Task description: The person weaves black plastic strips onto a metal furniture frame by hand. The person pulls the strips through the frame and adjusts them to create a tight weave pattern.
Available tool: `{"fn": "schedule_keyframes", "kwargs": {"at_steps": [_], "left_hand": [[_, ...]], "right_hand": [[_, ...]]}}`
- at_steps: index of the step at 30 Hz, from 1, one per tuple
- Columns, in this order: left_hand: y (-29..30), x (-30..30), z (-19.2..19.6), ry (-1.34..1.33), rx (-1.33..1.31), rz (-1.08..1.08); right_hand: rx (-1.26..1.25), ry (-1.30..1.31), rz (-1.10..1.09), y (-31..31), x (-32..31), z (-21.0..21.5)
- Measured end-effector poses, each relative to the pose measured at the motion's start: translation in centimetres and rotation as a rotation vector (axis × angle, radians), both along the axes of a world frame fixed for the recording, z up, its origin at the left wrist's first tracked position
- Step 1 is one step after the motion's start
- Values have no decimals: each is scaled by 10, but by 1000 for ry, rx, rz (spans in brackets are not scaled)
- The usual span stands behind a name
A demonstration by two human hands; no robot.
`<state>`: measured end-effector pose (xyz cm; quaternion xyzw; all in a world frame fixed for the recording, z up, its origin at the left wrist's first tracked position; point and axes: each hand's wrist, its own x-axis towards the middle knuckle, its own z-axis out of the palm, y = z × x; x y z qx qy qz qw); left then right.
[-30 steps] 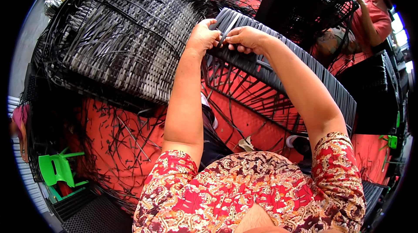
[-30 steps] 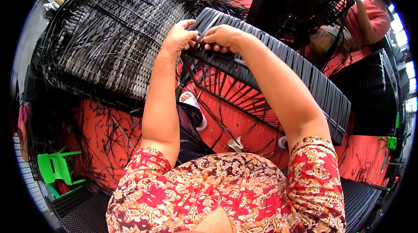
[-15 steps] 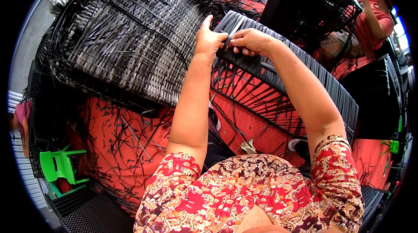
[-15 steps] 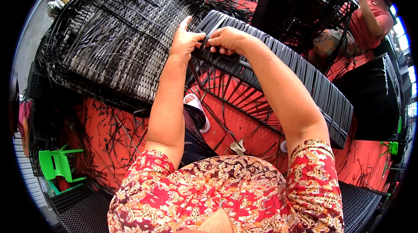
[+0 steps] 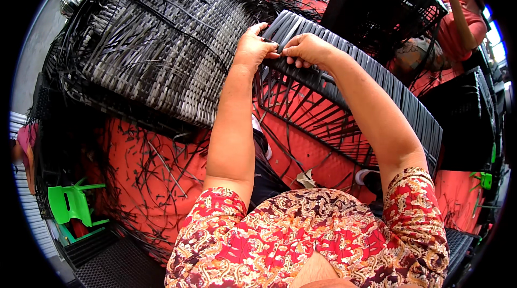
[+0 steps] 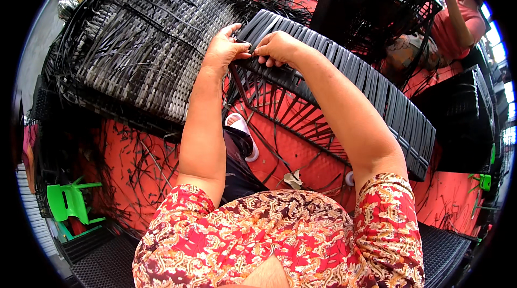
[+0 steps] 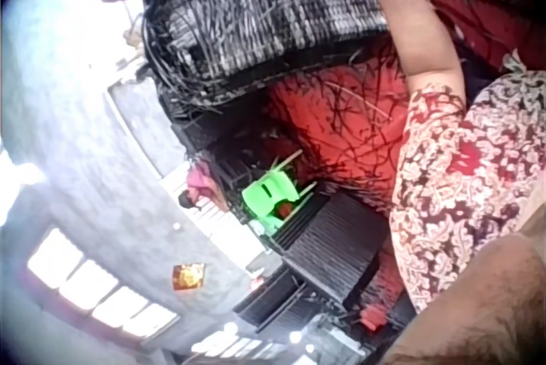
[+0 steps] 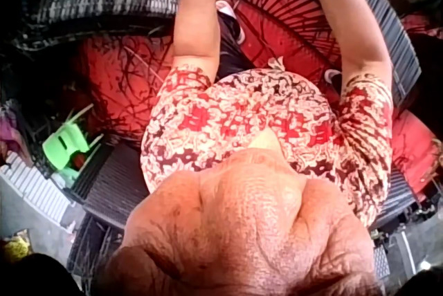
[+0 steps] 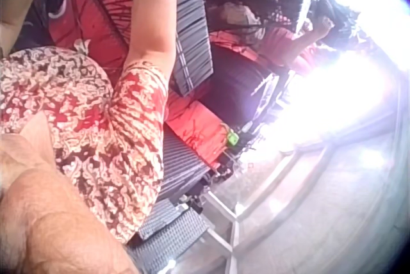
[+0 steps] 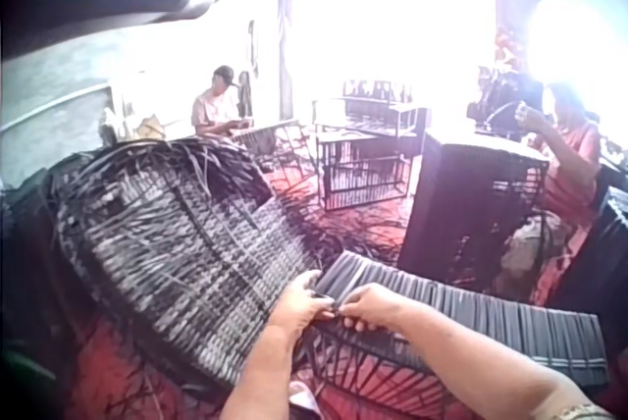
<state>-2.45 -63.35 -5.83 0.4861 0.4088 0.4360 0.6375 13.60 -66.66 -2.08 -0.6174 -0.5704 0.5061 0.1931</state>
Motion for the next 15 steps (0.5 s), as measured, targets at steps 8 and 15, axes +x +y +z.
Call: {"fn": "schedule_keyframes", "kwargs": {"at_steps": [8, 15], "left_hand": [[3, -24, 12, 11, 334, 72], [-2, -33, 19, -65, 390, 139]], "right_hand": [[491, -65, -42, 10, -4, -1], [252, 150, 5, 15, -26, -10]]}}
